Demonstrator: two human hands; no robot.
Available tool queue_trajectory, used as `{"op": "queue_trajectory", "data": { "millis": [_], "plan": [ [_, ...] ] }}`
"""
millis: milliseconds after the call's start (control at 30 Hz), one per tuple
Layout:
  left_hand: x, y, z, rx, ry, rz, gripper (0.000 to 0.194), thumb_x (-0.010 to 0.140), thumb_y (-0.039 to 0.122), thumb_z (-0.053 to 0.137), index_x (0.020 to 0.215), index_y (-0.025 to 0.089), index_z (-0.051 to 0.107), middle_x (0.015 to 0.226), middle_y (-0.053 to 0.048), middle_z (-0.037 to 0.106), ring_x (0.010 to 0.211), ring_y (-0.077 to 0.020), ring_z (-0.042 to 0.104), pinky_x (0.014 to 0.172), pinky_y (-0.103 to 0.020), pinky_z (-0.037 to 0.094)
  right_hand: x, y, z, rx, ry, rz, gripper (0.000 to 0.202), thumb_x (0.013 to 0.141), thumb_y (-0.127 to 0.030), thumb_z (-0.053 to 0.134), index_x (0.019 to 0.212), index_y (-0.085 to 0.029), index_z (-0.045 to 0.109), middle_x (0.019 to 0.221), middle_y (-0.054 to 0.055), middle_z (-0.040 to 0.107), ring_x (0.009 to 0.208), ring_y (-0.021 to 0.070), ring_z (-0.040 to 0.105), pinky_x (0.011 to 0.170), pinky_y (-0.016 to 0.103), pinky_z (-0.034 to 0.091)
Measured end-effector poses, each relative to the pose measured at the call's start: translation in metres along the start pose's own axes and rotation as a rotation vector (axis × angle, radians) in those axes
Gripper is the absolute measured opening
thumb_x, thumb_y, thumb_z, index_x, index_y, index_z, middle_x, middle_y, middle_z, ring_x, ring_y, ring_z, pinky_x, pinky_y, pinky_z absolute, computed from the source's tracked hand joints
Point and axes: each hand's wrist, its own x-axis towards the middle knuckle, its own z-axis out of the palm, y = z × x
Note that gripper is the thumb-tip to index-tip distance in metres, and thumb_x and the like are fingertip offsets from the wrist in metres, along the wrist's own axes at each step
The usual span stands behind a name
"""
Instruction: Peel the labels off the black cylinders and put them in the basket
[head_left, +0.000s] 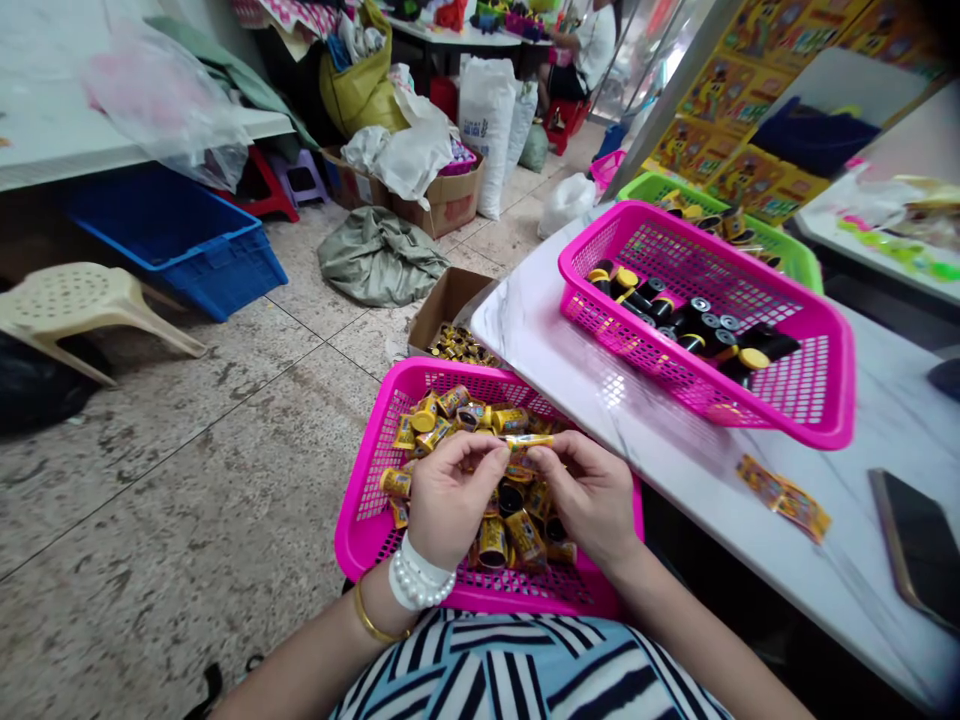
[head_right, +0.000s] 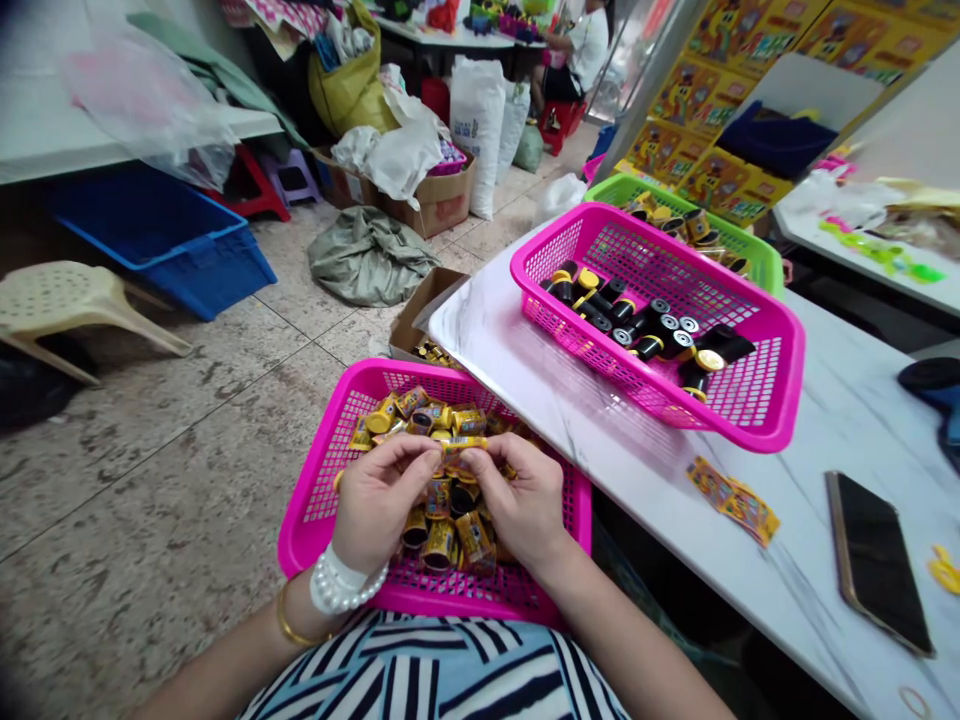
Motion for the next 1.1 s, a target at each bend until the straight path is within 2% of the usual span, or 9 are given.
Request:
{"op": "queue_trajectory", "data": {
  "millis": [167,333,533,633,733,867,967,1033,1100],
  "plan": [
    [0.001,-0.003,-0.001,-0.078,0.051,-0.042,0.013,0.084,0.03,0.07,0.09,0.018,0.068,0.069,0.002,0.063,0.052,-0.0065,0.049,0.05,-0.018,0.041,0.001,0.002,0.002,-0.001,-0.002,0.029,0.021,0.091,-0.033,0.065,0.076,-0.019,0.068,0.065,-0.001,0.063,0.058,0.0126,0.055,0.055,0.023,0.043],
    [0.0,-0.004,-0.002,-0.003,0.037,-0.037,0.021,0.091,0.037,0.061,0.089,0.018,0.07,0.06,0.003,0.056,0.049,-0.0075,0.046,0.046,-0.018,0.037,0.001,0.002,0.003,0.016,-0.013,0.02,0.022,0.092,-0.033,0.064,0.075,-0.019,0.068,0.063,-0.001,0.063,0.057,0.0127,0.055,0.054,0.023,0.043],
    [0.005,-0.004,0.0,0.207,0.03,0.17,0.013,0.084,0.029,0.069,0.081,0.018,0.076,0.083,-0.005,0.069,0.079,-0.0153,0.064,0.07,-0.023,0.052,0.004,0.0,0.001,-0.01,-0.012,-0.047,0.02,0.091,-0.029,0.065,0.074,-0.019,0.068,0.064,-0.001,0.063,0.057,0.0117,0.055,0.056,0.023,0.042],
    [0.007,-0.004,-0.004,0.271,0.062,0.207,0.01,0.077,0.029,0.074,0.076,0.02,0.078,0.085,-0.005,0.072,0.082,-0.0176,0.066,0.074,-0.025,0.054,0.006,-0.003,0.002,-0.024,0.009,-0.11,0.019,0.09,-0.026,0.067,0.073,-0.018,0.068,0.064,-0.001,0.062,0.057,0.0116,0.056,0.057,0.023,0.042],
    [0.009,-0.006,-0.009,0.276,0.093,0.095,0.02,0.074,0.038,0.076,0.077,0.019,0.078,0.075,-0.005,0.072,0.07,-0.0182,0.066,0.066,-0.026,0.055,0.007,-0.004,0.006,-0.038,0.022,-0.167,0.012,0.087,-0.022,0.069,0.076,-0.017,0.069,0.065,0.0,0.063,0.059,0.0125,0.057,0.058,0.023,0.043],
    [0.008,-0.005,-0.011,0.149,0.077,-0.15,0.042,0.065,0.053,0.08,0.084,0.016,0.079,0.047,0.002,0.057,0.045,-0.0131,0.05,0.045,-0.023,0.044,0.005,-0.006,0.008,-0.074,-0.022,-0.238,0.011,0.089,-0.022,0.065,0.08,-0.018,0.071,0.068,0.001,0.065,0.061,0.0138,0.059,0.059,0.024,0.044],
    [0.005,-0.002,-0.006,-0.003,0.016,-0.289,0.045,0.054,0.05,0.088,0.082,0.016,0.078,0.056,0.001,0.064,0.045,-0.009,0.046,0.043,-0.02,0.039,0.014,-0.015,-0.012,-0.077,-0.138,-0.29,0.018,0.09,-0.027,0.064,0.075,-0.019,0.07,0.064,0.0,0.065,0.056,0.0127,0.058,0.055,0.023,0.043],
    [0.003,0.0,-0.003,-0.085,-0.023,-0.382,0.045,0.05,0.049,0.091,0.076,0.016,0.076,0.056,0.001,0.064,0.042,-0.0057,0.041,0.041,-0.017,0.035,0.036,-0.025,-0.042,-0.106,-0.198,-0.305,0.021,0.092,-0.029,0.062,0.075,-0.02,0.071,0.064,0.0,0.067,0.055,0.0112,0.059,0.054,0.021,0.043],
    [0.005,0.0,-0.002,-0.158,-0.086,-0.452,0.044,0.05,0.051,0.091,0.069,0.015,0.071,0.046,0.004,0.055,0.038,-0.0034,0.036,0.04,-0.015,0.03,0.071,-0.033,-0.08,-0.265,-0.066,-0.336,0.021,0.093,-0.031,0.061,0.08,-0.02,0.072,0.071,0.001,0.07,0.063,0.0126,0.062,0.062,0.023,0.046]
  ]
}}
